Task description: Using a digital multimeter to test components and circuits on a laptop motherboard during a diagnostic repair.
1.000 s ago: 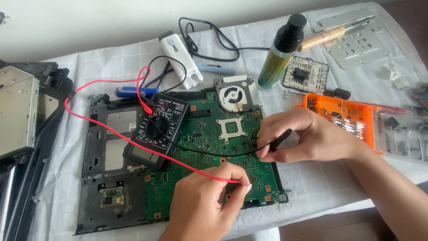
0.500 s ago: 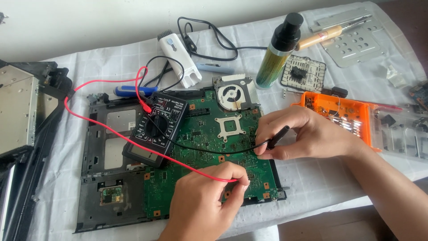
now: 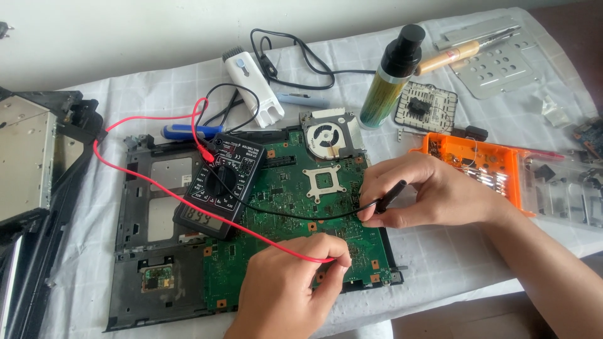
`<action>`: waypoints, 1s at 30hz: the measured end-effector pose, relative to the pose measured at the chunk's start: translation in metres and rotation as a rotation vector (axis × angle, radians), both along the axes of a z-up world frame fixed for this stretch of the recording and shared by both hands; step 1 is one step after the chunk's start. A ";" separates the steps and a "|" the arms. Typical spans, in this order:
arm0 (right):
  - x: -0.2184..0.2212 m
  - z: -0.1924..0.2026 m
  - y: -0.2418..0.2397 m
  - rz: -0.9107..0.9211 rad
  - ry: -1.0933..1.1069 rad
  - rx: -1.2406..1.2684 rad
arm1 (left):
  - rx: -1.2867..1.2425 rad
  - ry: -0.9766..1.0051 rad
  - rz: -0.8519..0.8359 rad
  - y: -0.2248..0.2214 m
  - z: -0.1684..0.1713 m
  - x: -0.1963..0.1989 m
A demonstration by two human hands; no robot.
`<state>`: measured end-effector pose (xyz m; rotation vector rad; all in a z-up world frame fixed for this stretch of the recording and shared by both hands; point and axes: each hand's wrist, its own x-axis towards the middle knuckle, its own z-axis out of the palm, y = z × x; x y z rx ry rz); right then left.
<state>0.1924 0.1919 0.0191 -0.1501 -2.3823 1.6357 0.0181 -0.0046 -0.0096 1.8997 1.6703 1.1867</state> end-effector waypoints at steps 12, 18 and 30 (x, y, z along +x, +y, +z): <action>-0.001 0.001 0.000 0.003 -0.001 0.001 | 0.017 -0.001 -0.020 -0.001 0.001 0.000; 0.000 0.001 -0.001 -0.004 -0.002 0.002 | 0.026 -0.003 -0.019 -0.001 -0.001 0.000; 0.000 0.003 0.001 0.000 -0.020 -0.014 | 0.015 -0.044 0.032 -0.002 0.002 0.002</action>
